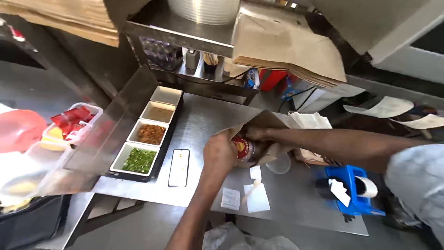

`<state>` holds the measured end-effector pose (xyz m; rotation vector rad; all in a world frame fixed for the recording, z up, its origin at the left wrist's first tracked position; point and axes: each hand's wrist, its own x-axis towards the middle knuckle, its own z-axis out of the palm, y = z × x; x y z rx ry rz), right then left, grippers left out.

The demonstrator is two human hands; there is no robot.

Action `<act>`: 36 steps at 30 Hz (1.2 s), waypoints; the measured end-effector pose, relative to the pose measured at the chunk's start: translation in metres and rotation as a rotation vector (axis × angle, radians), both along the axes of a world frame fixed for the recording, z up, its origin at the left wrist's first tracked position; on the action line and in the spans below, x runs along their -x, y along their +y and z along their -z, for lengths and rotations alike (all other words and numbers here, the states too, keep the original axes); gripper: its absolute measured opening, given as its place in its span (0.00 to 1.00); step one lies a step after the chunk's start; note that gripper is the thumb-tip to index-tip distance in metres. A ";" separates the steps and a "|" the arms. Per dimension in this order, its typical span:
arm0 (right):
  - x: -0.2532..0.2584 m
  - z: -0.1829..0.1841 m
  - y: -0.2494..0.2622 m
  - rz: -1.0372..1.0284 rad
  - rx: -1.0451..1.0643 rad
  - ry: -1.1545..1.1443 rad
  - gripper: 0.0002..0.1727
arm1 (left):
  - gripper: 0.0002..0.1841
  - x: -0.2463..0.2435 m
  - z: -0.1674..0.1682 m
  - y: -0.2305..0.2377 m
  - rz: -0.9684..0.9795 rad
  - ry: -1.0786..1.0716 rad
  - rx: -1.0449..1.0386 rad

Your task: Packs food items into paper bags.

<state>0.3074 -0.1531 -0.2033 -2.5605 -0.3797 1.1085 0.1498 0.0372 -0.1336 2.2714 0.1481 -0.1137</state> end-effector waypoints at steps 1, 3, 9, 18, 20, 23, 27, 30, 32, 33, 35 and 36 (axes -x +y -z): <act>-0.001 -0.002 0.008 -0.050 0.037 0.004 0.14 | 0.17 0.000 -0.001 0.006 -0.003 -0.010 0.028; -0.012 0.003 0.016 -0.277 0.145 -0.083 0.15 | 0.19 -0.003 -0.003 0.017 -0.020 0.006 0.076; 0.014 -0.070 0.016 -0.273 0.037 -0.728 0.17 | 0.18 -0.053 -0.008 0.041 -0.080 0.076 0.048; 0.187 0.101 -0.133 0.486 -0.118 -0.460 0.46 | 0.35 -0.053 -0.009 0.018 -0.064 0.090 -0.062; 0.221 0.157 -0.141 0.254 0.007 -0.478 0.53 | 0.36 -0.050 -0.008 0.013 -0.104 0.075 -0.037; 0.232 0.191 -0.155 0.136 -0.120 -0.701 0.27 | 0.39 -0.048 -0.003 0.005 -0.147 0.040 -0.038; 0.235 0.194 -0.158 0.092 -0.278 -0.697 0.15 | 0.38 -0.045 -0.005 0.001 -0.167 0.003 -0.065; 0.219 0.136 -0.155 0.245 -0.425 -0.819 0.15 | 0.38 -0.041 -0.013 0.003 -0.178 -0.008 -0.105; 0.196 0.059 -0.146 0.320 -0.559 -0.903 0.16 | 0.39 -0.046 -0.013 0.006 -0.153 -0.031 -0.131; 0.183 0.015 -0.137 0.338 -0.623 -0.938 0.17 | 0.40 -0.048 -0.013 0.007 -0.136 -0.040 -0.136; 0.151 -0.058 -0.107 0.331 -0.743 -1.051 0.16 | 0.40 -0.050 -0.014 0.005 -0.115 -0.040 -0.132; 0.130 -0.080 -0.087 0.304 -0.791 -1.111 0.15 | 0.40 -0.050 -0.013 0.003 -0.115 -0.040 -0.120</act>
